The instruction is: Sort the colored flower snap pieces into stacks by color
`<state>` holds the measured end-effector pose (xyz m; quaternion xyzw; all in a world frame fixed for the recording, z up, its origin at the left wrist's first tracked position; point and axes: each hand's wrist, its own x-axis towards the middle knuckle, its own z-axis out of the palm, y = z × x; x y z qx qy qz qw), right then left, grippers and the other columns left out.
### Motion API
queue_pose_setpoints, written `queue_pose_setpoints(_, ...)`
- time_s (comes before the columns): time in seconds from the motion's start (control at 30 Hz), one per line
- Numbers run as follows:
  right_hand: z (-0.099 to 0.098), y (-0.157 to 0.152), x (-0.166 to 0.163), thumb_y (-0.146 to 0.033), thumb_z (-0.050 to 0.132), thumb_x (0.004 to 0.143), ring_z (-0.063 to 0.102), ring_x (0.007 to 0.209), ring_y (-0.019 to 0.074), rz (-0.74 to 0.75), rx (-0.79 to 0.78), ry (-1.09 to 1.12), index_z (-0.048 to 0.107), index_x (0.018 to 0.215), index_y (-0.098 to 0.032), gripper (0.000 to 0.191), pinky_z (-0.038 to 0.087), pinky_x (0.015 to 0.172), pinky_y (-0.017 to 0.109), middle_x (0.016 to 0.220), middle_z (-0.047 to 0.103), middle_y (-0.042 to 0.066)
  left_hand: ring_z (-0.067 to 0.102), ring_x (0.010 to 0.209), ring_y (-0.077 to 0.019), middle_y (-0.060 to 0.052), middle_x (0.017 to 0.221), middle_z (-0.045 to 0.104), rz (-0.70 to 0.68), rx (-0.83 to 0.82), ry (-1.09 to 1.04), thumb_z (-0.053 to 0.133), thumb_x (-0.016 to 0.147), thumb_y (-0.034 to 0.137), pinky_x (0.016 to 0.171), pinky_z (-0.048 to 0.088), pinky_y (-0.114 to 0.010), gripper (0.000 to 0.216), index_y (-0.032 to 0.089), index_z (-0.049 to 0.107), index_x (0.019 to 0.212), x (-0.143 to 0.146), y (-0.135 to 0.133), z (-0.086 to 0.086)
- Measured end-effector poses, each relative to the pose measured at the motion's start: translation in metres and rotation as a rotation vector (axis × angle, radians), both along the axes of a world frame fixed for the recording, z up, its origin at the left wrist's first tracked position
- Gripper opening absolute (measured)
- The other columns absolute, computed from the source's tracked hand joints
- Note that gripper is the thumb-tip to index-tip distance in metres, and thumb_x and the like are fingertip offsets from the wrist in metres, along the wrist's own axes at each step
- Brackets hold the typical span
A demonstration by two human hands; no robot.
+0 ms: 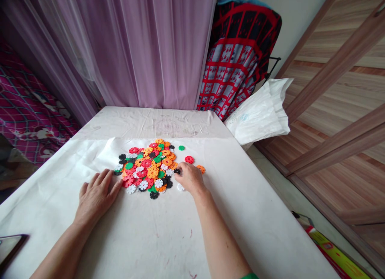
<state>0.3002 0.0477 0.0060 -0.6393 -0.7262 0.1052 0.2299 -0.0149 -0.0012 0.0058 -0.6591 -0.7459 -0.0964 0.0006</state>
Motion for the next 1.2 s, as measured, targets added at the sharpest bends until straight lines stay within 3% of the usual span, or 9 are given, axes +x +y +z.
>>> queue_pose_setpoints(0.13,0.004,0.031,0.024,-0.028,0.07,0.081,0.064,0.075,0.0146,-0.126,0.083,0.027,0.071,0.094,-0.026,0.013,0.046,0.07,0.026,0.097,0.075,0.0,0.036,0.147,-0.0337,-0.014,0.159,0.047,0.015,-0.014,-0.001,0.021,0.1,0.057,0.117,0.028,-0.054,0.07,0.013,0.05,0.147,-0.001,0.0,-0.003)
queue_pose_setpoints(0.27,0.008,0.079,0.042,-0.027,0.071,0.08,0.065,0.075,0.015,-0.255,0.029,-0.043,0.072,0.091,-0.027,0.011,0.045,0.067,0.025,0.095,0.076,-0.001,0.036,0.148,-0.0335,-0.014,0.159,0.046,0.031,-0.012,-0.005,0.024,0.099,0.058,0.119,0.026,-0.054,0.07,0.015,0.05,0.148,-0.001,0.001,-0.005)
queue_pose_setpoints(0.4,0.003,0.11,0.045,-0.024,0.07,0.079,0.066,0.076,0.0164,-0.247,-0.026,-0.109,0.074,0.085,-0.028,0.008,0.044,0.064,0.025,0.087,0.076,0.0,0.037,0.147,-0.0334,-0.013,0.159,0.046,0.034,-0.017,0.004,0.024,0.099,0.057,0.119,0.026,-0.054,0.07,0.014,0.051,0.147,-0.001,0.001,-0.005)
queue_pose_setpoints(0.57,0.001,0.12,0.044,-0.022,0.07,0.08,0.066,0.079,0.0166,-0.217,-0.049,-0.115,0.076,0.081,-0.028,0.008,0.046,0.068,0.025,0.091,0.075,0.0,0.037,0.147,-0.033,-0.013,0.159,0.047,0.035,-0.016,0.003,0.024,0.099,0.057,0.119,0.027,-0.054,0.07,0.014,0.051,0.148,-0.003,0.001,-0.007)
queue_pose_setpoints(0.7,0.009,0.106,0.042,-0.023,0.063,0.086,0.067,0.08,0.0168,-0.216,-0.028,-0.117,0.076,0.082,-0.026,0.014,0.047,0.071,0.026,0.095,0.073,0.003,0.037,0.148,-0.0329,-0.013,0.159,0.047,0.051,-0.004,-0.017,0.025,0.099,0.056,0.12,0.025,-0.055,0.069,0.015,0.051,0.148,-0.002,0.001,-0.008)
queue_pose_setpoints(0.8,0.014,0.078,0.033,-0.023,0.059,0.089,0.066,0.077,0.0154,-0.179,0.055,-0.032,0.076,0.087,-0.025,0.017,0.048,0.073,0.026,0.099,0.072,0.003,0.036,0.149,-0.0334,-0.014,0.159,0.046,0.049,-0.01,-0.024,0.026,0.099,0.056,0.121,0.024,-0.055,0.07,0.014,0.05,0.149,-0.001,0.001,-0.007)
queue_pose_setpoints(1.0,0.018,0.003,-0.01,-0.02,0.064,0.084,0.065,0.072,0.0142,0.122,-0.003,0.139,0.073,0.082,-0.026,0.011,0.048,0.071,0.026,0.088,0.074,-0.001,0.037,0.147,-0.0345,-0.015,0.158,0.047,0.027,0.011,-0.036,0.027,0.099,0.056,0.12,0.024,-0.057,0.067,0.016,0.052,0.147,-0.001,0.001,-0.008)
queue_pose_setpoints(1.2,0.024,-0.031,-0.045,-0.018,0.072,0.08,0.065,0.093,0.0186,0.289,0.017,0.011,0.071,0.088,-0.027,0.012,0.048,0.079,0.029,0.096,0.073,0.0,0.036,0.147,-0.0337,-0.014,0.159,0.046,0.022,0.018,-0.019,0.024,0.1,0.057,0.12,0.024,-0.056,0.068,0.017,0.051,0.148,-0.001,0.001,-0.008)
